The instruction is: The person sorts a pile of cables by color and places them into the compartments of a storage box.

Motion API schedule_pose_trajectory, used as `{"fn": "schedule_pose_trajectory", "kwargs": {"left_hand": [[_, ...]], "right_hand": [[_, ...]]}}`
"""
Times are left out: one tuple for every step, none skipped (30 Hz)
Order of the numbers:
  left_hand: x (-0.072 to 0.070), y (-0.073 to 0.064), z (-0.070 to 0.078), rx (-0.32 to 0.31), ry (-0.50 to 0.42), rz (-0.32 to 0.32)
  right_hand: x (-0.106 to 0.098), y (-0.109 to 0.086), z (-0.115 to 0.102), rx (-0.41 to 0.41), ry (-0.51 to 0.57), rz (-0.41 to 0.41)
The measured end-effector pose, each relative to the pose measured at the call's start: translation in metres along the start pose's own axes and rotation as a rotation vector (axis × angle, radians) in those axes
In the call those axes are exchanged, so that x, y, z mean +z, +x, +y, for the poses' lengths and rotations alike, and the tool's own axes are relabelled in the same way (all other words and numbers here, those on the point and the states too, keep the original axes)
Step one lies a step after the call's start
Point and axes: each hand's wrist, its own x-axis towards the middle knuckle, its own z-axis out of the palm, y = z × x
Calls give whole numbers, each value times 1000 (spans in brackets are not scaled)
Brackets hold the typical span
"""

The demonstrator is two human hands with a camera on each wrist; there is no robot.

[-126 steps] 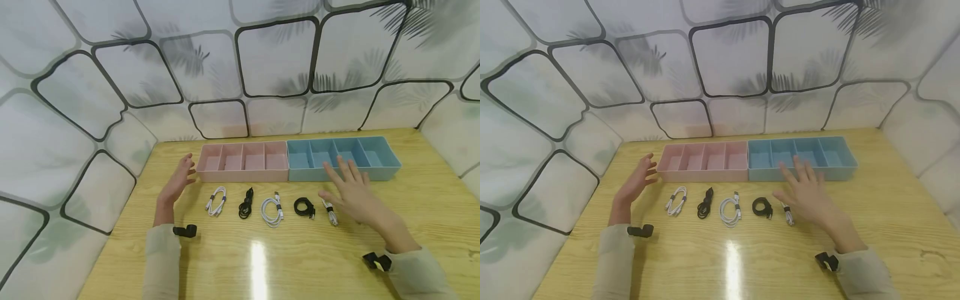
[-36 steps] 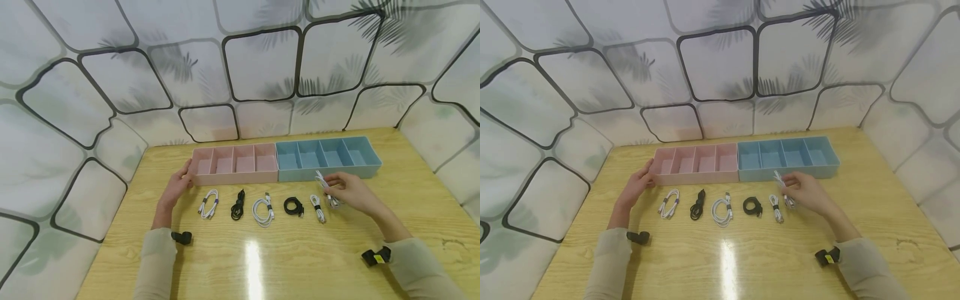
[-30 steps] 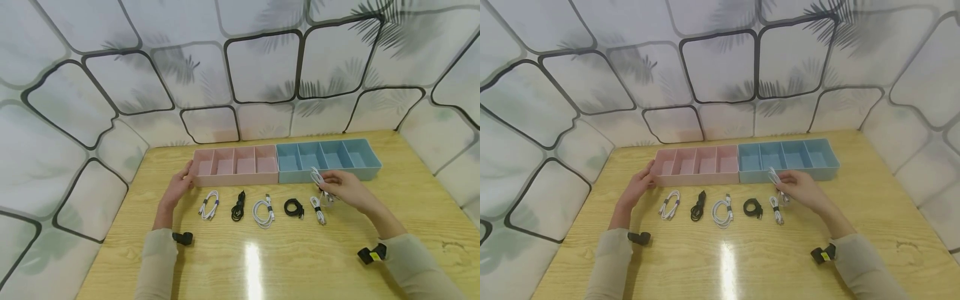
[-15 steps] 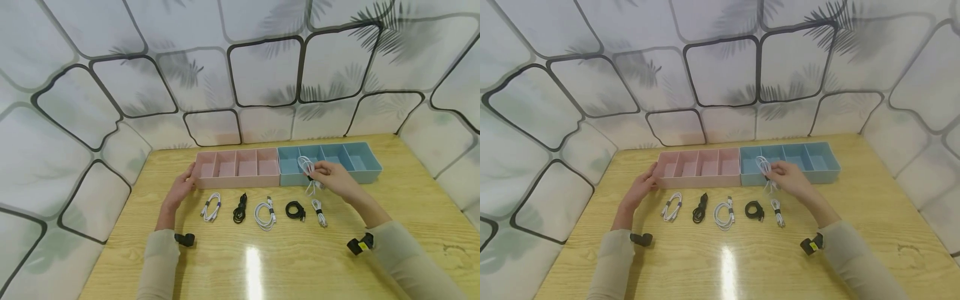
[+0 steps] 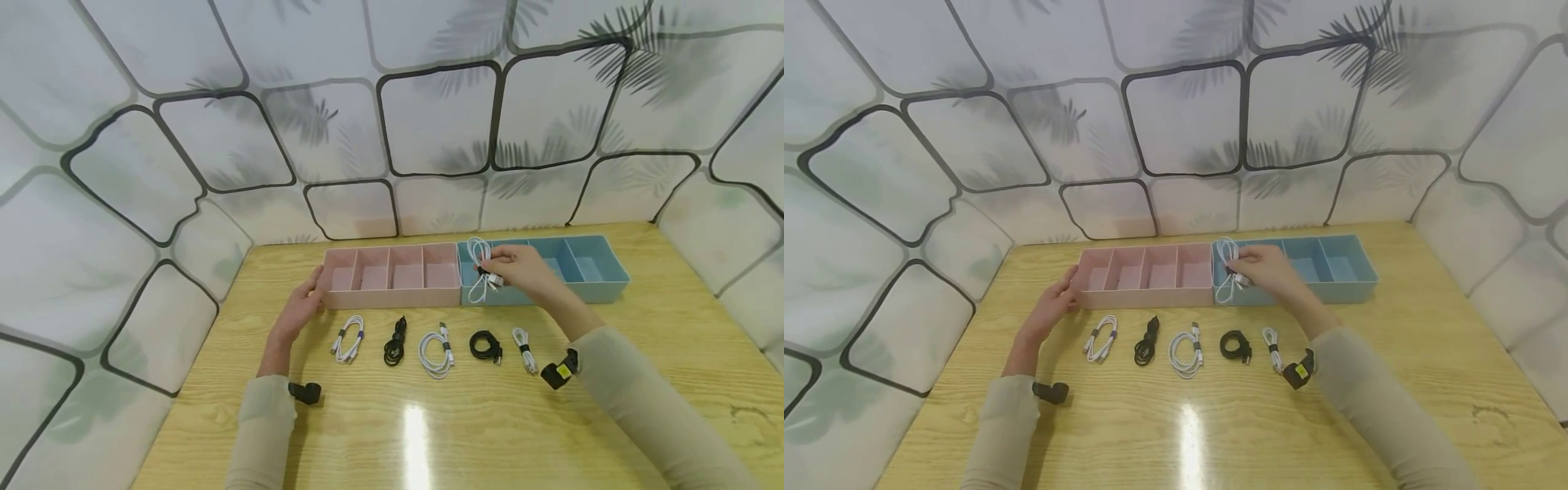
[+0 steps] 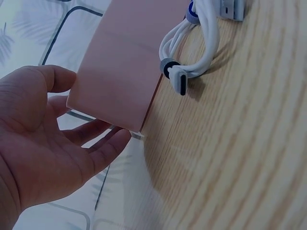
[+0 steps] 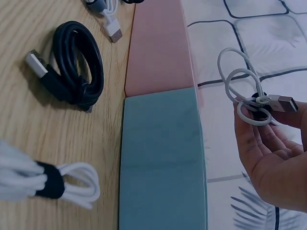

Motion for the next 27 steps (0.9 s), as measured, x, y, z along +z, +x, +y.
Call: {"fn": "schedule_pose_trajectory", "kwargs": {"left_hand": [[0, 0, -1, 2, -2, -2], [-1, 1, -3, 1, -8, -5], [-2, 3, -6, 1, -15, -6], [-2, 6, -9, 2, -21, -8], [-3, 8, -13, 4, -28, -11], [-4, 11, -17, 11, -24, -13], [-4, 13, -21, 18, -18, -16], [-4, 15, -25, 21, -16, -17], [-4, 16, -28, 28, -7, -14], [-4, 17, -30, 34, 3, -13], [-3, 18, -31, 40, 13, -9], [-3, 18, -32, 46, 22, -4], [-2, 18, -32, 44, 19, 5], [-1, 17, -32, 45, 16, 15], [0, 17, -32, 49, 20, 23], [0, 16, -31, 48, 18, 33], [1, 16, -30, 47, 17, 45], [2, 15, -29, 49, 18, 52], [3, 15, -28, 46, 17, 62], [3, 15, -28, 47, 24, 67], [4, 15, -28, 48, 27, 71], [4, 14, -27, 46, 26, 78], [4, 14, -27, 50, 28, 78], [4, 14, -28, 53, 30, 78], [4, 14, -28, 55, 30, 78], [4, 14, -28, 59, 31, 76], [4, 14, -29, 63, 30, 74]], "right_hand": [[2, 4, -1, 7, 6, 3], [3, 8, -1, 11, 19, 5], [5, 12, -1, 12, 29, 8], [7, 16, -2, 16, 36, 12], [9, 20, -2, 19, 48, 15], [10, 23, -2, 19, 56, 19], [12, 26, -2, 20, 58, 24], [14, 29, -3, 21, 62, 25], [15, 32, -4, 23, 64, 28], [17, 35, -5, 26, 71, 28], [19, 37, -6, 28, 75, 29], [21, 40, -8, 30, 84, 29], [23, 42, -9, 33, 87, 31], [25, 44, -11, 32, 93, 30], [27, 47, -12, 30, 101, 30], [29, 49, -13, 31, 109, 31], [31, 51, -13, 33, 112, 33], [32, 52, -14, 30, 116, 33], [33, 54, -14, 30, 115, 34], [35, 55, -14, 27, 115, 32], [36, 57, -14, 28, 114, 34], [36, 58, -14, 29, 113, 35], [37, 59, -13, 30, 112, 35], [37, 59, -13, 28, 110, 36], [38, 60, -13, 31, 108, 38], [38, 61, -13, 32, 106, 41], [39, 62, -13, 34, 104, 45]]}}
